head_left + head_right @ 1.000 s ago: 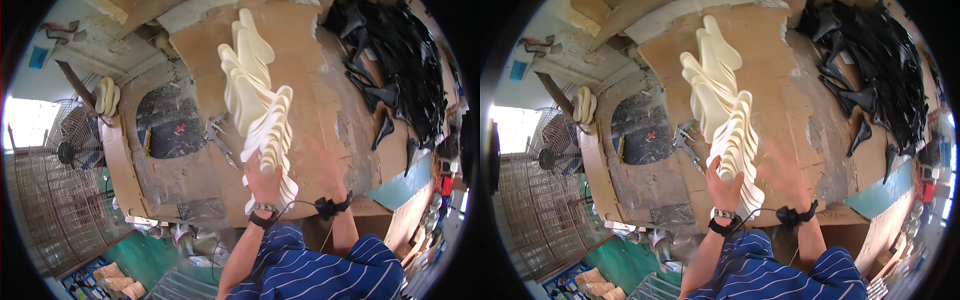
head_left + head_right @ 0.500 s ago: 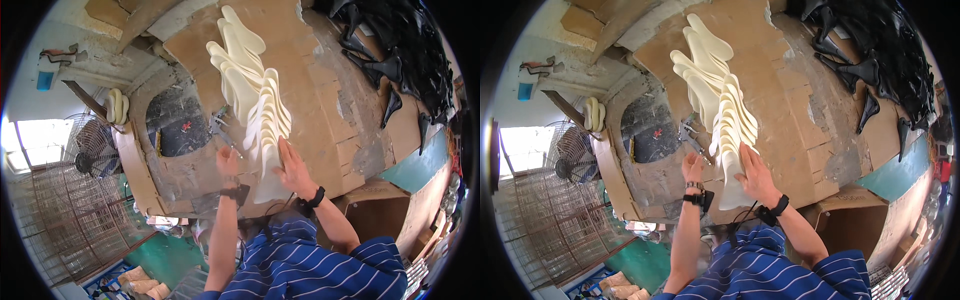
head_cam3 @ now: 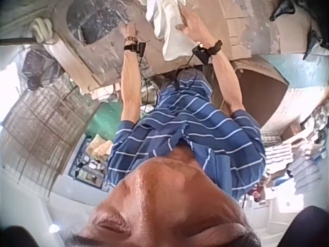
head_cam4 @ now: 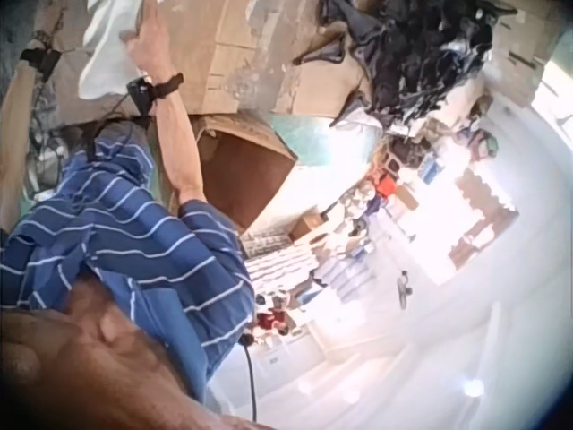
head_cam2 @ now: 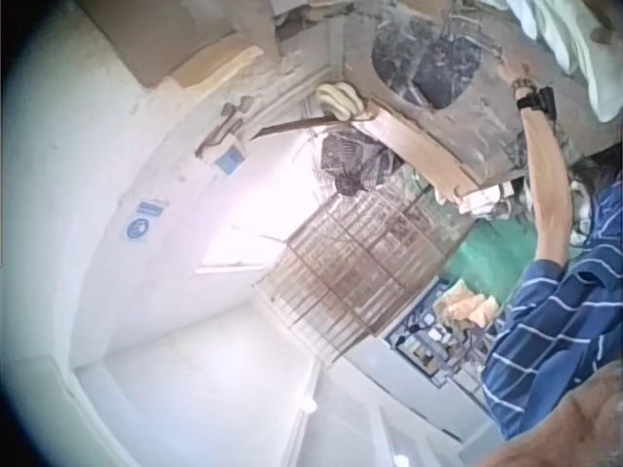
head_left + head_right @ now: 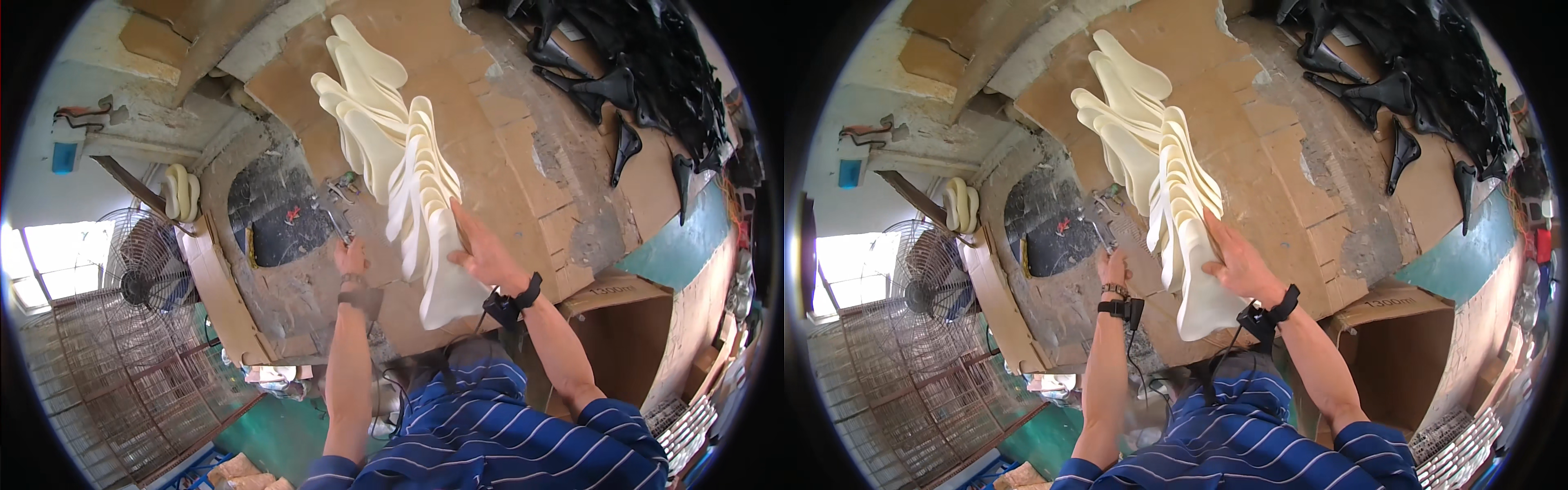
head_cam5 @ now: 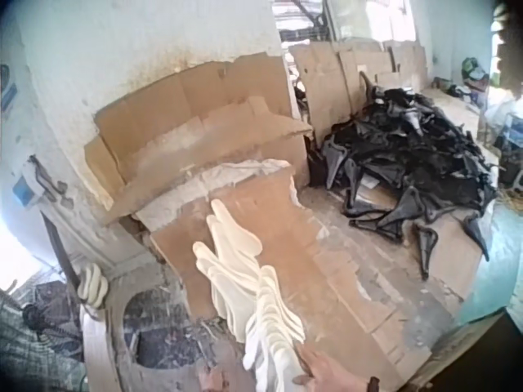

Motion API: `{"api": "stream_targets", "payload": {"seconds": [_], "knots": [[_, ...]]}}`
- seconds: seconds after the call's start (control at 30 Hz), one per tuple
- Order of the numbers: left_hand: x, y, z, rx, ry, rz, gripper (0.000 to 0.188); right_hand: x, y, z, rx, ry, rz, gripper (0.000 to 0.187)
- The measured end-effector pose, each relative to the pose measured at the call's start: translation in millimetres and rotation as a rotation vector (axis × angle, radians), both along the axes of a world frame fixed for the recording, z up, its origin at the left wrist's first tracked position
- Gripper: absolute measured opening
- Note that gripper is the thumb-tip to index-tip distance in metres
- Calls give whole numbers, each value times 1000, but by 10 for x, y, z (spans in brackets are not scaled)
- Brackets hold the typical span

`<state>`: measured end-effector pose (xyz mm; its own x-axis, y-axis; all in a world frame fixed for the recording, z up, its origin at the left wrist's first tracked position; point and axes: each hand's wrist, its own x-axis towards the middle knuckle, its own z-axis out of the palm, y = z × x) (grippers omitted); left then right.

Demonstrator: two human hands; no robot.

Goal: The person retrieves white plastic parts from a large woven sack and places them on a cardboard surface. They then pick up the parts one by one, inspect them, and place them into a cardboard box. The person repeats this process, retrieving more parts from the sack and sorting them into the box.

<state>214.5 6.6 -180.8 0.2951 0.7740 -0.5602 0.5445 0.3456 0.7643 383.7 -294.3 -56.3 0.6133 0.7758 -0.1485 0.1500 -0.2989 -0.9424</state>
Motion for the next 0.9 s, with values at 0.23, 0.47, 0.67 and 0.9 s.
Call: {"api": "stream_targets", "payload": {"seconds": [0.23, 0.47, 0.67, 0.9], "knots": [[-540, -321, 386, 631, 49, -133, 16, -41, -11, 159, -35, -8, 88, 104], [-1757, -888, 1418, 433, -148, 142, 24, -585, 76, 71, -47, -231, 94, 103], [-2533, -1119, 1817, 460, -375, 306, 10, -1064, -80, -269, -202, -604, -5, 104], [-3005, -1529, 1958, 616, -380, 164, 10, -1796, -305, 351, -163, -698, -124, 96]]}}
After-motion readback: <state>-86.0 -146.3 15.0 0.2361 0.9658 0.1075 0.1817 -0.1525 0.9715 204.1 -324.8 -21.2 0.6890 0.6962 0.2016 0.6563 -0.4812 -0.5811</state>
